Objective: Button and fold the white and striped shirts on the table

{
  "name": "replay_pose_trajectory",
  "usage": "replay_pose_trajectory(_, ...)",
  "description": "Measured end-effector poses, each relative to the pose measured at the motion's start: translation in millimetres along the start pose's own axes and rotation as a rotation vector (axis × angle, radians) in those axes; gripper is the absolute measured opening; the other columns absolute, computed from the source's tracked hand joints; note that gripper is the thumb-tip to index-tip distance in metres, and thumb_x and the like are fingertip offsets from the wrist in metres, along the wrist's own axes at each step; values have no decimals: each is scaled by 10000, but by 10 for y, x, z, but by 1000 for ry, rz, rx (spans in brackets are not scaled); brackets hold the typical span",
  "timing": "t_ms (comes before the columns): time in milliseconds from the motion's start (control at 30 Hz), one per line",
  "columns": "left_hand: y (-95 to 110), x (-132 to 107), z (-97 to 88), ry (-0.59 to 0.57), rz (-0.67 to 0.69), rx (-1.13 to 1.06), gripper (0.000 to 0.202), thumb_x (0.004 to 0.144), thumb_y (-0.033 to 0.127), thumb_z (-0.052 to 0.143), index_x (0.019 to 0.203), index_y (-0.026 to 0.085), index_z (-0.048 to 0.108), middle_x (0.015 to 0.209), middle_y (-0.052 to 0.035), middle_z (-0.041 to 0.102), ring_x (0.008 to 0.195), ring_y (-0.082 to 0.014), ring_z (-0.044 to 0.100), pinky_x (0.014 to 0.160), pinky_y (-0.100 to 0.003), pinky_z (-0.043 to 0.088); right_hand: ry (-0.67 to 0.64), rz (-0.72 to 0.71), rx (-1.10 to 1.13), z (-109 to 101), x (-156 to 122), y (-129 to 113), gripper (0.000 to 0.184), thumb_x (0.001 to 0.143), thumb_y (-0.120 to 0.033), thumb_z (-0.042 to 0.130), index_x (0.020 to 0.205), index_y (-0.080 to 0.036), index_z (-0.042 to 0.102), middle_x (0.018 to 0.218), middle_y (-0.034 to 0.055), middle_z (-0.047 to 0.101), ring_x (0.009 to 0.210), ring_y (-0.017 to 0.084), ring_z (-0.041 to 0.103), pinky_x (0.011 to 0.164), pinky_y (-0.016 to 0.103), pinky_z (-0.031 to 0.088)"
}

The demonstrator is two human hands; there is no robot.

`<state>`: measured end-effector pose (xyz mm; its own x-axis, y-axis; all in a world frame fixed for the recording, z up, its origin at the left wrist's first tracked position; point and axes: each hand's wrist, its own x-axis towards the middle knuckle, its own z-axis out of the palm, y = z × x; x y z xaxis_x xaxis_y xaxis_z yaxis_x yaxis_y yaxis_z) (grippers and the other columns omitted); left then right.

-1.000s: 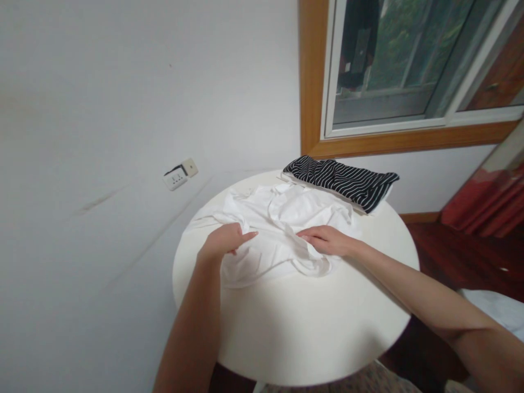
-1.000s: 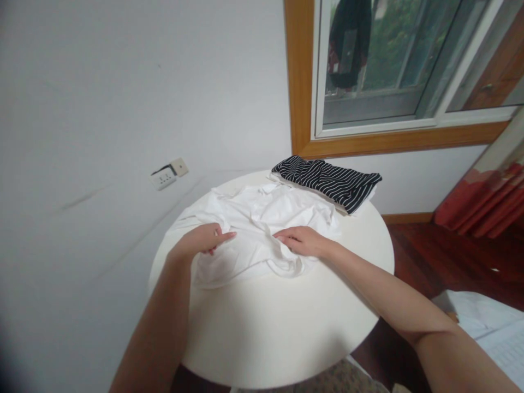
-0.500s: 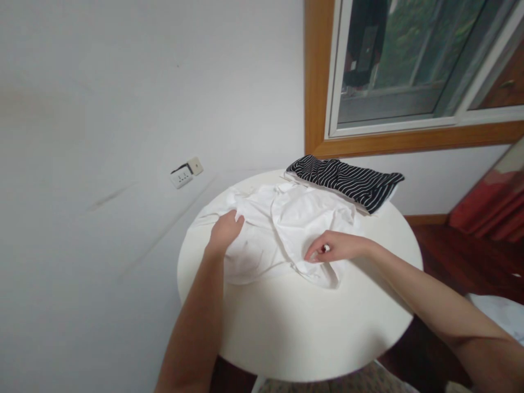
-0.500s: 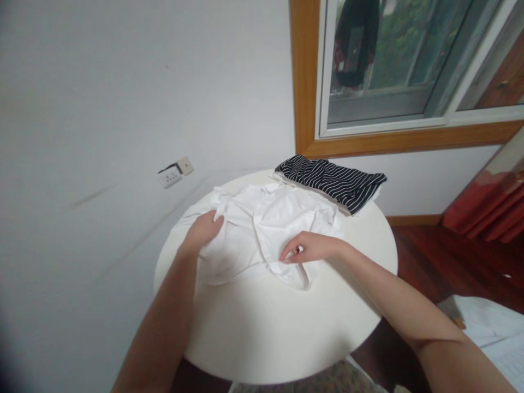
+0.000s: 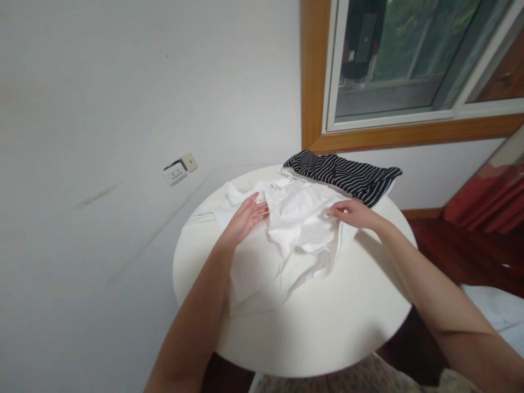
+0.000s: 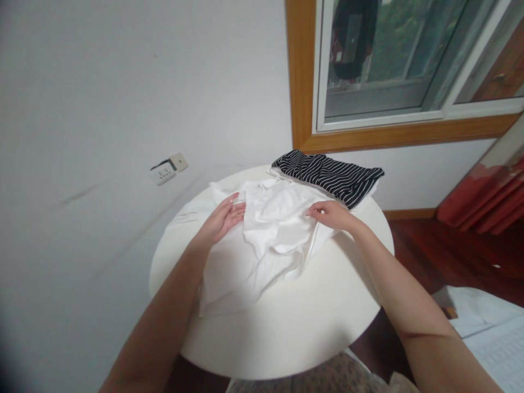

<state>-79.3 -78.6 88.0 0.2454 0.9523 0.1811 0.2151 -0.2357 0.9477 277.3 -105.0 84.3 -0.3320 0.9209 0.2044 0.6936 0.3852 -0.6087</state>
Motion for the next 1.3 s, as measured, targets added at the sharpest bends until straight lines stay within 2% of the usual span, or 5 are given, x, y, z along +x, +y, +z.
replay_pose_trajectory(267,-543,-1,367,-214,306,969,555,838,194,484,1389,135,443,1422,-170,453,1347,-272,380,1133,-444,285,-78,-39,-155,51,-7,-103,182,794,-324,546,822,-203,679,733,6,658,658,149,562,625,252,400)
replay_pose_trajectory(733,-631,121,296,-194,341,977,560,842,215,485,1399,180,446,1423,-122,470,1339,-246,393,1137,-428,281,-225,-306,-378,506,-352,-911,113,851,-294,560,836,-200,623,797,67,669,720,185,598,592,255,362)
replay_pose_trajectory(1033,-672,136,242,-183,372,910,480,920,306,418,1379,172,464,1400,-123,498,1321,-233,418,1123,-414,304,-454,-676,120,579,-460,-1072,168,875,-279,557,765,-177,634,845,63,630,819,152,585,756,248,454)
replay_pose_trajectory(1167,-549,105,261,-100,390,894,462,938,358,405,1343,151,483,1337,-125,545,1241,-225,481,1078,-383,354,-649,-558,302,570,-365,-943,355,916,-441,510,811,-148,683,767,51,658,723,130,606,683,229,465)
replay_pose_trajectory(1300,-195,-24,310,77,444,919,316,924,319,430,1164,165,568,1128,-100,622,1078,-213,541,980,-376,411,-359,-396,317,425,-218,-722,416,928,-484,465,979,-146,702,945,91,708,883,180,648,828,305,489)
